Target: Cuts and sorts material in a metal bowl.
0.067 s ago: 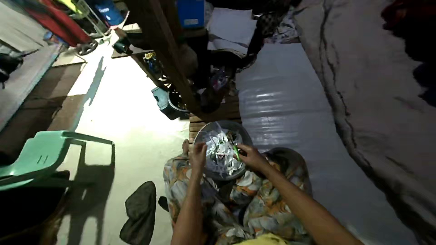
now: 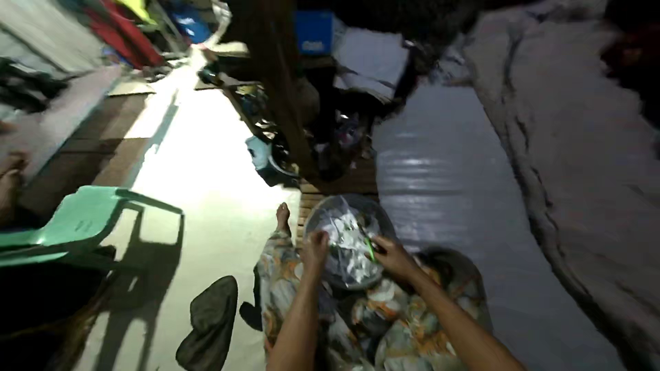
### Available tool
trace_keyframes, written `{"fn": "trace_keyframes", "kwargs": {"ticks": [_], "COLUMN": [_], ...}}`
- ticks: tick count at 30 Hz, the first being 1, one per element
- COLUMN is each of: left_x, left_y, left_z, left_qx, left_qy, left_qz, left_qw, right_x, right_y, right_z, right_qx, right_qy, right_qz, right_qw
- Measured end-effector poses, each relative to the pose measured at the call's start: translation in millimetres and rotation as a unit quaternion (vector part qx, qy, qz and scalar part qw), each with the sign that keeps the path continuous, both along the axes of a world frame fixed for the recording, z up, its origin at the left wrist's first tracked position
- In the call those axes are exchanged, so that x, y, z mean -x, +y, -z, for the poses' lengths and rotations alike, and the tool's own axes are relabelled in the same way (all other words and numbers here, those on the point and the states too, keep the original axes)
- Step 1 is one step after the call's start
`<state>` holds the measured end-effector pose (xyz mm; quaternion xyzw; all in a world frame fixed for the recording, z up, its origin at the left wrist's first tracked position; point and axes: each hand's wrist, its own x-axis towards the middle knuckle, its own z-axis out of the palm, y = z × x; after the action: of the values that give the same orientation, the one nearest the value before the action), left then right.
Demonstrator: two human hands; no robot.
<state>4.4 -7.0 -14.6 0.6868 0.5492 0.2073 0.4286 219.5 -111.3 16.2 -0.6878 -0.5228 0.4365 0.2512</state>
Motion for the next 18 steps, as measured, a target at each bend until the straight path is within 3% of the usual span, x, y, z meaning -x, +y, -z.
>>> {"fn": "trace_keyframes", "kwargs": {"ticks": [4, 8, 18], "left_x": [-24.1, -43.9, -12.9], "left_y": [13.1, 21.4, 18.3], "left_z": [-11.4, 5.8, 1.7], "left_qx": [0.029, 0.059, 0.042], "left_qy": [0.107, 0.133, 0.020], "left_qz": [0.047, 0.044, 0.033], "left_qw": [0.993, 0.988, 0.998], "right_x": [4.5, 0.4, 5.2], "right_y": [3.1, 2.6, 3.8], "right_z": [6.9, 17.6, 22.7], "right_qx": [-0.043, -0.050, -0.056], "right_qy": [-0.027, -0.022, -0.018], "right_qz": [-0.004, 0.009, 0.019], "right_qw": [0.999, 0.998, 0.998]}}
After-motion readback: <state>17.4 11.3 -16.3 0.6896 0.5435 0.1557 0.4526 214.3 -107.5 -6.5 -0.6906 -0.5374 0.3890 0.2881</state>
